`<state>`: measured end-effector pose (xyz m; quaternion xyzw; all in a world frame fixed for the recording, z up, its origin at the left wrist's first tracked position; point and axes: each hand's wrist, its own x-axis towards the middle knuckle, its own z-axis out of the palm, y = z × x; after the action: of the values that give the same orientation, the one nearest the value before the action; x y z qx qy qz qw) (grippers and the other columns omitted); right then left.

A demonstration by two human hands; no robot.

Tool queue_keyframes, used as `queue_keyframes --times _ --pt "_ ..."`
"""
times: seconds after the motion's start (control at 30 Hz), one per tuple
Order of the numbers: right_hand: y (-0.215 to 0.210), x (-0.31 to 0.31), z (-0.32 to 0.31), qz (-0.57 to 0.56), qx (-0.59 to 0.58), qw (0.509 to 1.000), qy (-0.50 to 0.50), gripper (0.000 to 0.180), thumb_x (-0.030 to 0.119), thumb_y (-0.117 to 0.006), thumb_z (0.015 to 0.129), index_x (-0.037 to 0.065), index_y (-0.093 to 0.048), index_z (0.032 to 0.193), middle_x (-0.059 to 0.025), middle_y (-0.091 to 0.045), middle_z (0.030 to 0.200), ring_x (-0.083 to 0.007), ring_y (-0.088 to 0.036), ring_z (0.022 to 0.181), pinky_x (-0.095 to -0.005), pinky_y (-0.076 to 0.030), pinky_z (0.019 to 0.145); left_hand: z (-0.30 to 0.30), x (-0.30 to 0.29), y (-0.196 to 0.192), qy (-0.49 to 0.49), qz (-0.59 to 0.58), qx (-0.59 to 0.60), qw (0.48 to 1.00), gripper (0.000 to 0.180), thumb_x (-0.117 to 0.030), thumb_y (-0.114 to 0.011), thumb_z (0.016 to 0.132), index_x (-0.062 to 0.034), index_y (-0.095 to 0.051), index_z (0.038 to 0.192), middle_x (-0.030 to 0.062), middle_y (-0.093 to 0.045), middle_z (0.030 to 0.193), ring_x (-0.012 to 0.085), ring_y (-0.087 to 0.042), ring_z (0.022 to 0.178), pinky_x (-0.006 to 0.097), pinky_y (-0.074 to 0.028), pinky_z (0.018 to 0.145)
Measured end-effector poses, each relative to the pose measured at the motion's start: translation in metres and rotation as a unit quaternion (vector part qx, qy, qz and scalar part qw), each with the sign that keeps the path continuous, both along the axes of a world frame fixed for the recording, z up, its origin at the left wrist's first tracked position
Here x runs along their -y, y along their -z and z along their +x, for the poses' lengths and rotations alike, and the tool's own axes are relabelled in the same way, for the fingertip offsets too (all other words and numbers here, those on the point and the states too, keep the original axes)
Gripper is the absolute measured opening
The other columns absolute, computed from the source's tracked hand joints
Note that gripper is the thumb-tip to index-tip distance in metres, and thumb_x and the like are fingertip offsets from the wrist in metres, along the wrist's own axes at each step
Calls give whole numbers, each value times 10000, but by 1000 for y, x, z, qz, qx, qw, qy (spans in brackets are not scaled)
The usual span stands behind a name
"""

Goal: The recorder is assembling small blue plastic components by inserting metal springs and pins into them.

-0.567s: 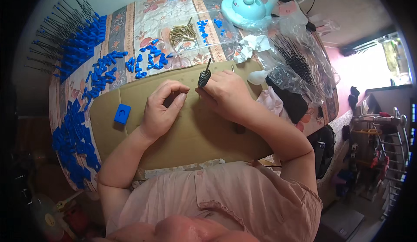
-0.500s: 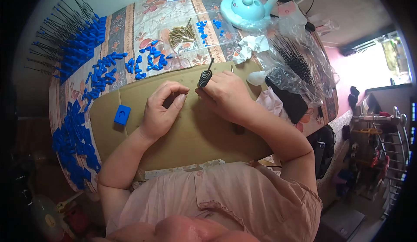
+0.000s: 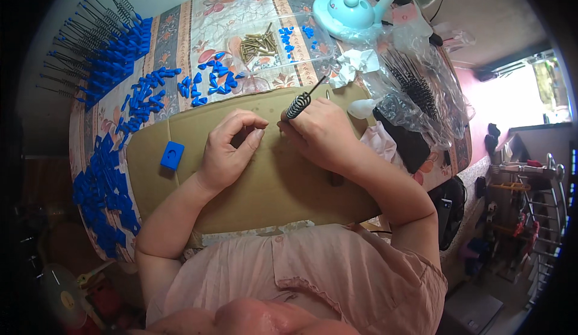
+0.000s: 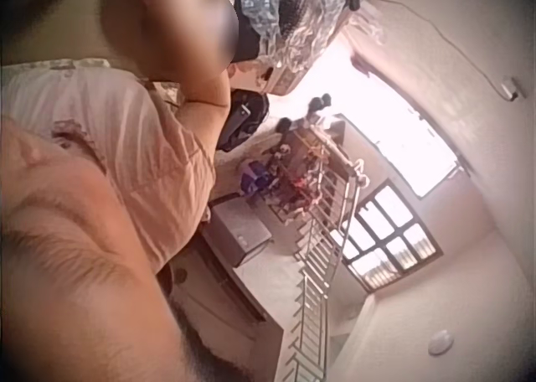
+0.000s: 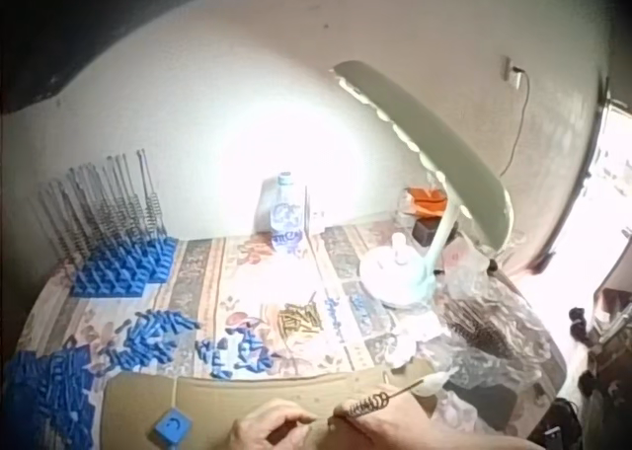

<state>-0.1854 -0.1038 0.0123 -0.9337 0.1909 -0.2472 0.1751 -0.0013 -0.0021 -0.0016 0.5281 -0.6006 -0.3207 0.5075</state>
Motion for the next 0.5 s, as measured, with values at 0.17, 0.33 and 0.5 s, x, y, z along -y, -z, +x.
queue_keyframes --times 0.17,0.33,0.5 --pt "-2 -2 1 4 -5 1000 -6 122 118 -664 791 69 -573 856 -88 -603 759 -289 -607 727 -409 -459 648 0 0 0 -5 5 -1 1000 130 29 -588 859 3 -622 981 71 -596 919 136 -571 835 259 -466 740" --pt "0 -2 1 18 -13 1000 -11 126 108 -655 798 67 -563 874 -94 -595 759 -294 -604 731 -412 -458 645 0 0 1 -4 12 -5 1000 123 27 -589 861 5 -618 978 73 -597 920 141 -577 832 262 -469 735" --pt "-2 -2 2 4 -11 1000 -15 124 100 -651 793 70 -556 867 -98 -587 733 -308 -602 711 -424 -459 639 0 0 0 -4 0 -1 1000 119 27 -590 859 5 -616 973 78 -599 917 147 -582 837 266 -471 735"
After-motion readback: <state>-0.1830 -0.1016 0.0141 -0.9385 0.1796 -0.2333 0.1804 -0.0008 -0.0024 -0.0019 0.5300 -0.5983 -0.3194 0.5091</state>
